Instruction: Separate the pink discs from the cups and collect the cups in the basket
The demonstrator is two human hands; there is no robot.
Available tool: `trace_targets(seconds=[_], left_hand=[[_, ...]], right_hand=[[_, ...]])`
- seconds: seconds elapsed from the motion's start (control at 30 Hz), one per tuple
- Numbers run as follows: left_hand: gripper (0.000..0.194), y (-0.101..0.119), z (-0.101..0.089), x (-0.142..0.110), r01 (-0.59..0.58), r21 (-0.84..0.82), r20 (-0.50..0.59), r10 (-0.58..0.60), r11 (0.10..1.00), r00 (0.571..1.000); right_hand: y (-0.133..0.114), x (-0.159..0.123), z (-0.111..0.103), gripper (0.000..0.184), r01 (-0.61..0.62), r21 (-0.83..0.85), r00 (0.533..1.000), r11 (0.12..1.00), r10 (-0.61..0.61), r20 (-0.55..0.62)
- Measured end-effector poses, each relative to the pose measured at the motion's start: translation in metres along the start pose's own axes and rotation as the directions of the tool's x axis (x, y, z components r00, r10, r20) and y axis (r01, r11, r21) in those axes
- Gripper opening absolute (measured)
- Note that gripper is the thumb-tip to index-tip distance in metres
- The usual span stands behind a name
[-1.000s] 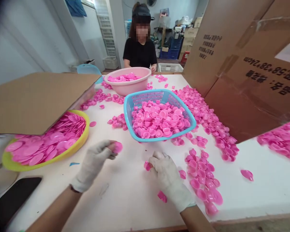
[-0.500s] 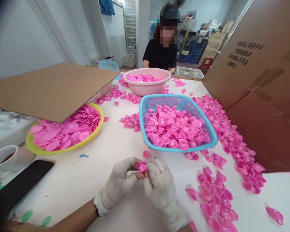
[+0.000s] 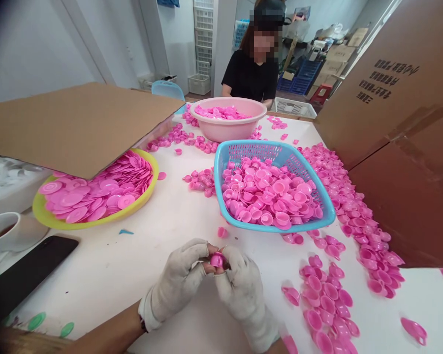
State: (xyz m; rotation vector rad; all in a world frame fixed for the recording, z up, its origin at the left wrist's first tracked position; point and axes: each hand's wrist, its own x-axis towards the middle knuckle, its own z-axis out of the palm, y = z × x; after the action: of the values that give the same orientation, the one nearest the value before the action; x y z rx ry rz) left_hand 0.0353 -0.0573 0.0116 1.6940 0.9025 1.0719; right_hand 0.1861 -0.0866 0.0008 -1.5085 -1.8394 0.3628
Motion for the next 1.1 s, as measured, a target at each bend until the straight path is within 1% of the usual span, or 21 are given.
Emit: trace_targets(seconds=[0.07,0.13,0.17,0.23,0.27,0.3,0.33,0.37,0.4,0.47,0.5,0.57,0.63,0.67,0.77,0.87,0.93,1.0,1.03,1.07,1.1], left_hand=[[0.01,0.001,-0.002,0.003,0.104,-0.018,0.004,-0.104,0.994,0.995],[0.013,0.001,-0.004,0.007,0.25,-0.095,0.012,-0.25,0.964,0.968],[0.019,0.001,-0.006,0.009,0.326,-0.16,0.026,-0.326,0.932,0.945],[0.029,0.0,-0.01,0.012,0.444,-0.292,0.089,-0.438,0.847,0.895],[0.031,-0.001,-0.011,0.012,0.483,-0.337,0.13,-0.468,0.808,0.874],[0.033,-0.002,-0.013,0.013,0.508,-0.364,0.171,-0.48,0.781,0.861],[0.036,-0.003,-0.014,0.013,0.517,-0.378,0.209,-0.473,0.768,0.856],[0.039,-0.003,-0.014,0.012,0.506,-0.384,0.231,-0.45,0.773,0.863],[0.037,-0.002,-0.015,0.011,0.478,-0.383,0.231,-0.419,0.791,0.878],[0.033,0.001,-0.015,0.009,0.389,-0.354,0.185,-0.344,0.85,0.921],[0.034,0.004,-0.015,0.009,0.338,-0.321,0.158,-0.302,0.885,0.94],[0.027,0.009,-0.014,0.008,0.251,-0.223,0.115,-0.23,0.942,0.966],[0.011,0.013,-0.014,0.008,0.184,-0.122,0.084,-0.175,0.975,0.981],[0.007,0.013,-0.014,0.008,0.155,-0.079,0.06,-0.151,0.985,0.987],[0.004,0.012,-0.013,0.008,0.103,0.01,-0.002,-0.103,0.995,0.995],[0.004,0.008,-0.012,0.006,0.109,0.042,-0.013,-0.108,0.993,0.994],[0.006,0.007,-0.013,0.005,0.134,0.024,0.028,-0.135,0.991,0.99],[0.017,0.008,-0.016,0.007,0.12,0.013,0.094,-0.121,0.993,0.988],[0.027,0.008,-0.021,0.01,0.087,0.032,0.111,-0.09,0.996,0.99],[0.036,0.009,-0.027,0.015,0.04,0.077,0.106,-0.048,0.996,0.993],[0.042,0.01,-0.036,0.022,-0.009,0.148,0.079,-0.002,0.989,0.997]], right_hand=[[-0.001,0.0,0.003,0.009,-0.053,0.066,0.998,0.996,0.051,0.039],[0.001,0.0,0.005,0.019,-0.079,0.149,0.996,0.986,0.073,0.044],[0.002,0.0,0.006,0.028,-0.052,0.173,0.998,0.984,0.047,0.031],[0.007,-0.001,0.006,0.043,0.083,0.17,0.997,0.982,-0.082,-0.012],[0.009,-0.002,0.006,0.045,0.156,0.158,0.988,0.975,-0.154,-0.028],[0.011,-0.002,0.005,0.044,0.204,0.156,0.979,0.967,-0.2,-0.036],[0.012,-0.002,0.004,0.041,0.206,0.171,0.979,0.964,-0.203,-0.033],[0.012,-0.002,0.003,0.036,0.159,0.205,0.987,0.966,-0.157,-0.028],[0.011,-0.002,0.002,0.032,0.082,0.256,0.997,0.963,-0.082,-0.013],[0.008,-0.001,-0.001,0.025,-0.075,0.361,0.997,0.929,0.062,0.047],[0.006,-0.001,-0.002,0.023,-0.122,0.408,0.992,0.905,0.1,0.074],[0.001,0.0,-0.003,0.024,-0.151,0.472,0.987,0.868,0.11,0.114],[-0.003,0.0,-0.005,0.024,-0.162,0.483,0.984,0.861,0.107,0.139],[-0.005,0.001,-0.005,0.022,-0.167,0.474,0.983,0.864,0.111,0.145],[-0.007,0.001,-0.005,0.018,-0.163,0.431,0.984,0.888,0.112,0.142],[-0.006,0.0,-0.003,0.017,-0.135,0.401,0.987,0.906,0.088,0.135],[-0.005,0.002,-0.003,0.018,-0.123,0.385,0.986,0.915,0.067,0.154],[-0.005,0.008,-0.008,0.021,-0.069,0.328,0.99,0.942,0.024,0.138],[-0.005,0.013,-0.014,0.022,-0.012,0.267,0.997,0.964,-0.008,0.076],[-0.006,0.018,-0.021,0.024,0.043,0.179,0.999,0.983,-0.04,-0.021],[-0.006,0.024,-0.03,0.027,0.088,0.069,0.984,0.994,-0.076,-0.159]])
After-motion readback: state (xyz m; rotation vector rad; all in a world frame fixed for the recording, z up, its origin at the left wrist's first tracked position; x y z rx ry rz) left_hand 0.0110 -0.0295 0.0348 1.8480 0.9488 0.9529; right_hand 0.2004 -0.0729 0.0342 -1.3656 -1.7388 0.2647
